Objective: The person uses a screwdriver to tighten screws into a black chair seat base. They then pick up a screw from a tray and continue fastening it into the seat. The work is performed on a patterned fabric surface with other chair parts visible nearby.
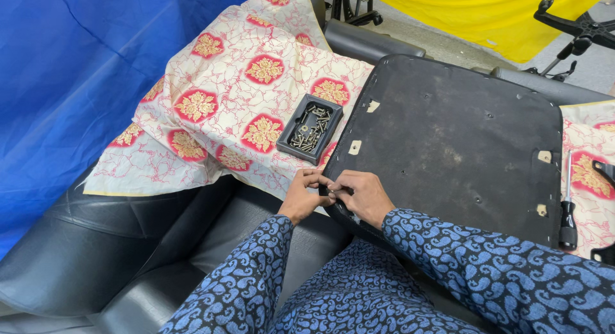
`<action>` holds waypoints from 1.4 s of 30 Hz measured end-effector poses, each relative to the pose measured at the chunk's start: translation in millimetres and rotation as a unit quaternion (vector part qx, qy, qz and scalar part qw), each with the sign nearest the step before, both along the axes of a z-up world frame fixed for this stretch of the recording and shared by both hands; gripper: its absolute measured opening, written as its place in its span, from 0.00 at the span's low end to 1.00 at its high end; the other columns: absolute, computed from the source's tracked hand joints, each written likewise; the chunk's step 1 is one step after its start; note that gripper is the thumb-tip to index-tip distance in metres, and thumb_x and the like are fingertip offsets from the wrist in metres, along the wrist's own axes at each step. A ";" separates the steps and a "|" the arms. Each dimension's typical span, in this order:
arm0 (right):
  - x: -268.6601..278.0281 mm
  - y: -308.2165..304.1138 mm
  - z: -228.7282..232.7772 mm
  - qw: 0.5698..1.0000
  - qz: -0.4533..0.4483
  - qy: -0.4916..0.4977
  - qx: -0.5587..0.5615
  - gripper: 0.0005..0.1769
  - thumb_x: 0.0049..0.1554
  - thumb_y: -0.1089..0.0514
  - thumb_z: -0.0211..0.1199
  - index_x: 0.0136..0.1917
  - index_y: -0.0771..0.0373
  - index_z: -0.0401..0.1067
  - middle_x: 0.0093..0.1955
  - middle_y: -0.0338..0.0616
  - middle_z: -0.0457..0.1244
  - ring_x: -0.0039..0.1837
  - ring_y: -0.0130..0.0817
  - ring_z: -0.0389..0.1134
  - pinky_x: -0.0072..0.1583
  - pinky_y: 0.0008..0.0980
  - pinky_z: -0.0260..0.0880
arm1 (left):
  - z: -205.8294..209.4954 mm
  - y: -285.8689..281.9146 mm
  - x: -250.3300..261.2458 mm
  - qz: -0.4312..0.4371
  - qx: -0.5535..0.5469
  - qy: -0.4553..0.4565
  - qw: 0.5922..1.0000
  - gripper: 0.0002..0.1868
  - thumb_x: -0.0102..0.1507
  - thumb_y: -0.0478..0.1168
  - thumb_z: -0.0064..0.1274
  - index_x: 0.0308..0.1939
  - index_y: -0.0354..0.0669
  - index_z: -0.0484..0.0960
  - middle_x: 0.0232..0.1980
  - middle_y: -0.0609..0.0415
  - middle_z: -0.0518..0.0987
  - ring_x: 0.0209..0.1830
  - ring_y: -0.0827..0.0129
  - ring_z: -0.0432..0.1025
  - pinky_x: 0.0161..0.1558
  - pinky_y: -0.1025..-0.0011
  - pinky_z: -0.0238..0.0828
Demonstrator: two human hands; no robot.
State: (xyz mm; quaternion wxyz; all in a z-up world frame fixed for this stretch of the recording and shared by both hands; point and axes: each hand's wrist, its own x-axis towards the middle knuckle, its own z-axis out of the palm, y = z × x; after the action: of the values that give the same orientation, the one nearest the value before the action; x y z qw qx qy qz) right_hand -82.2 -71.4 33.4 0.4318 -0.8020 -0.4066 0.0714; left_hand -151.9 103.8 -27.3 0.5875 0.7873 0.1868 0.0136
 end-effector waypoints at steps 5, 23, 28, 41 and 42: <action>-0.8 -2.3 2.6 1.000 -0.003 0.019 0.011 0.06 0.51 0.61 0.71 0.43 0.64 0.81 0.41 0.42 0.71 0.41 0.35 0.74 0.45 0.32 0.73 | 11.0 -7.6 -3.9 0.021 0.049 -0.044 0.998 0.19 0.43 0.40 0.75 0.36 0.46 0.88 0.58 0.56 0.72 0.55 0.64 0.72 0.58 0.65 0.70; 84.0 -137.7 -15.0 0.872 -0.462 -0.133 0.092 0.07 0.62 0.57 0.71 0.50 0.63 0.80 0.46 0.43 0.65 0.44 0.31 0.68 0.48 0.31 0.70 | 21.7 -6.3 -1.1 0.006 0.011 -0.030 0.999 0.12 0.44 0.35 0.74 0.26 0.39 0.85 0.64 0.57 0.70 0.56 0.67 0.75 0.48 0.68 0.77; 118.1 -270.2 -68.0 0.781 -0.601 -0.168 -0.038 0.12 0.56 0.66 0.67 0.55 0.63 0.79 0.49 0.48 0.61 0.50 0.43 0.65 0.54 0.46 0.65 | 22.4 -5.9 -1.2 0.001 0.014 -0.030 0.999 0.12 0.44 0.35 0.74 0.27 0.39 0.85 0.63 0.56 0.69 0.57 0.67 0.74 0.48 0.68 0.78; 162.9 -398.8 -128.0 0.635 -0.722 0.079 -0.263 0.09 0.50 0.53 0.76 0.45 0.41 0.85 0.46 0.44 0.72 0.49 0.48 0.73 0.52 0.42 0.74 | 21.0 -9.2 -2.3 0.009 0.017 -0.040 0.999 0.12 0.44 0.35 0.74 0.26 0.38 0.85 0.62 0.56 0.70 0.58 0.67 0.73 0.50 0.66 0.76; 162.1 -399.2 -125.6 0.661 -0.696 0.067 -0.272 0.09 0.50 0.53 0.75 0.46 0.43 0.85 0.47 0.46 0.72 0.50 0.50 0.73 0.54 0.42 0.74 | 20.9 -9.3 -2.6 0.010 0.019 -0.043 0.999 0.12 0.44 0.34 0.74 0.26 0.38 0.85 0.62 0.56 0.70 0.59 0.66 0.72 0.51 0.66 0.76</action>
State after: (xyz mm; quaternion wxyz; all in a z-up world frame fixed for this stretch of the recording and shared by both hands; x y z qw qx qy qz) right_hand 79.9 -470.6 -92.2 0.1440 -0.9257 0.3382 -0.0889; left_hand -154.5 94.4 -6.4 0.5797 0.7950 0.1696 0.0567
